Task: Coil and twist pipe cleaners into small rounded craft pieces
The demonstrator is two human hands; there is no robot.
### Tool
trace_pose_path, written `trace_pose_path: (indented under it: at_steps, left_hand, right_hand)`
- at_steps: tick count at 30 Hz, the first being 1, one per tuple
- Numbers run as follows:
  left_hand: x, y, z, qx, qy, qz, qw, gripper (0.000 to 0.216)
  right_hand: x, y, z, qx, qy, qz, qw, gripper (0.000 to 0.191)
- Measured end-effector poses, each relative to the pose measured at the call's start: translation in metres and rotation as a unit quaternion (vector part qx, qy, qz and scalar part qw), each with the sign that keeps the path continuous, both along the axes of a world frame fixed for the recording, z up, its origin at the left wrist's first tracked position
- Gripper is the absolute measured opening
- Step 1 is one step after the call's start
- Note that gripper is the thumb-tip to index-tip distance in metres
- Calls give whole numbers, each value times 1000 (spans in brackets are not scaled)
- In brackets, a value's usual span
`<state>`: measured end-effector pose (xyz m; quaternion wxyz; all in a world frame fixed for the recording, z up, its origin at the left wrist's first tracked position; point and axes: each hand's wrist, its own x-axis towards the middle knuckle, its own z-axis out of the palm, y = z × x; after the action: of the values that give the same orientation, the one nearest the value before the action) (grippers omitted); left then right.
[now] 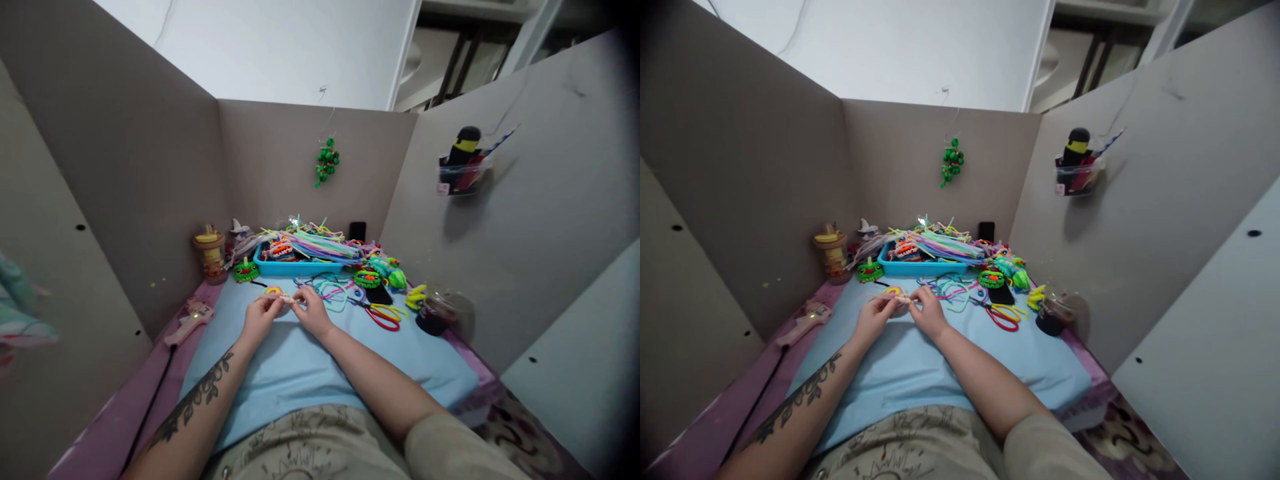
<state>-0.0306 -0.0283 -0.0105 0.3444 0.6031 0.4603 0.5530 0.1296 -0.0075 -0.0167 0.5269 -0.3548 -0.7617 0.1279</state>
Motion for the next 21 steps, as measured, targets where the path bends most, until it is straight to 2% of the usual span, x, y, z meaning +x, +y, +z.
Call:
trace_pose_path:
  at_steps: [8,14,17,21]
  left_hand:
    - [-4,2,-4,37,31,-12,999,31]
    - [0,-2,-1,9,4,-7,1000,32]
    - [3,-6,10,-10,7,-6,1000,34]
    - [11,-1,38,-17,81,-8,997,29]
  right_hand:
    - [1,-2,5,-9,-20,49,999,18]
    - [2,-5,12,-28,-27,28,999,17]
    - [4,-6,17,-25,-37,20,999,16]
    - [13,-2,24,-12,-42,-9,999,12]
